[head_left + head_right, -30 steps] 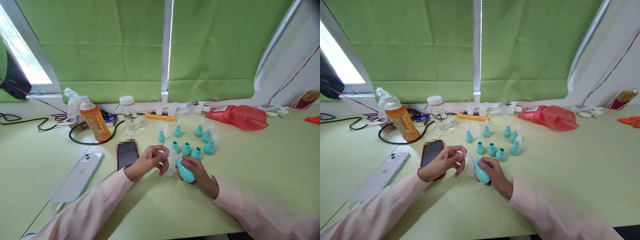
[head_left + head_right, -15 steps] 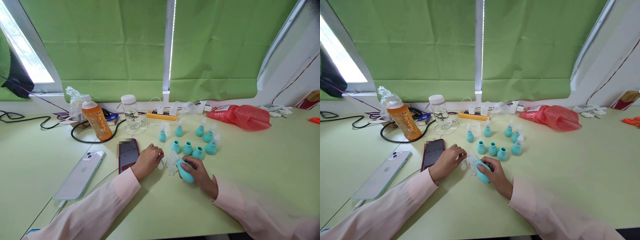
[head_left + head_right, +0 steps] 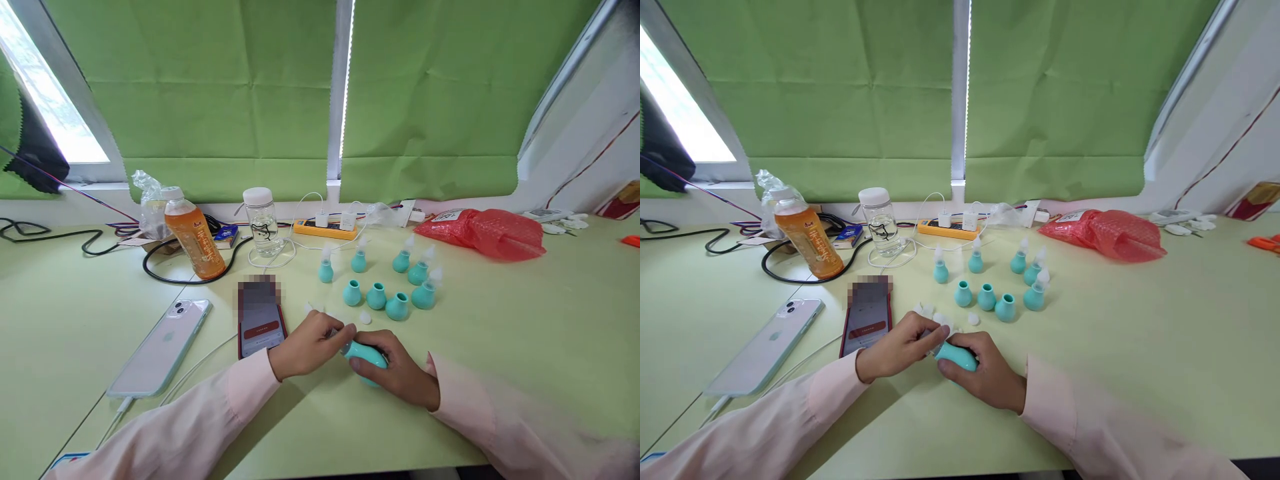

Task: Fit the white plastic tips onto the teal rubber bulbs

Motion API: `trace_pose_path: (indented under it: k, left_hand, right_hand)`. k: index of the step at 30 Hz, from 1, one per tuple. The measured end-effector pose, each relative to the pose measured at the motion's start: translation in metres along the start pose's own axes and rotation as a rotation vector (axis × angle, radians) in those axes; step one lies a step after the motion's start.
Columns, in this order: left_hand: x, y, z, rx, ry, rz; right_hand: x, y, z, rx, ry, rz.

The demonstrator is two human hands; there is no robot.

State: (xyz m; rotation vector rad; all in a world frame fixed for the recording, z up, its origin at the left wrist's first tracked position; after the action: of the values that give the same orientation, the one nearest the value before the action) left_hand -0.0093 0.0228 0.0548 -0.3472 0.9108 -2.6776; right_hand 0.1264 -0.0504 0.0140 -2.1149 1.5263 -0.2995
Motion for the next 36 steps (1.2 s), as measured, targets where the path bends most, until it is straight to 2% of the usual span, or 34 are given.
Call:
trace_pose_path:
  k: [3, 8, 13, 18, 24, 30, 34, 36]
  left_hand:
    - [-0.001, 0.002, -0.004, 0.217, -0.033, -0.076]
    - [-0.002, 0.003, -0.006, 0.623, -0.043, -0.126]
    - [-0.001, 0.005, -0.002, 0.839, 0.020, -0.251]
    - [-0.002, 0.006, -0.003, 0.911, 0.046, -0.293]
    - [-0.002, 0.007, -0.004, 0.884, -0.005, -0.314]
    - [-0.001, 0.009, -0.005, 0.951, 0.007, -0.332]
    - [-0.003, 0.002, -0.005, 1.071, 0.009, -0.410]
    - [-0.004, -0.004, -0.005, 1.039, 0.005, -0.354]
  right_hand:
    - [0.002, 0.001, -0.001, 0.022, -0.001, -0.006]
    - [0.004, -0.001, -0.011, -0.011, -0.007, -0.040]
    - [0.006, -0.002, -0.017, 0.004, -0.026, -0.046]
    - [0.009, 0.000, -0.015, 0.083, -0.055, 0.001]
    - [0.010, 0.000, -0.016, 0.163, -0.106, 0.045]
    - [0.010, 0.001, -0.021, 0.232, -0.246, 0.090]
    - [0.013, 0.000, -0.023, 0.305, -0.341, 0.054]
    - [0.015, -0.004, -0.024, 0.321, -0.325, 0.048]
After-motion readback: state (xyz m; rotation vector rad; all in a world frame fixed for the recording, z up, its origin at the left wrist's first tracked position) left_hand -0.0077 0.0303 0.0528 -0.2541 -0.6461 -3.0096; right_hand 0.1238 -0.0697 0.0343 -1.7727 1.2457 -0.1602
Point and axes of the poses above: each hand's wrist, its own x-axis away from the middle knuckle, its own y-axis out of the palm, z = x × y, the point moved 1 cm from there along -x, towards the middle knuckle, and after that the axes turned 15 degrees about -z, right-handed, at the moved point
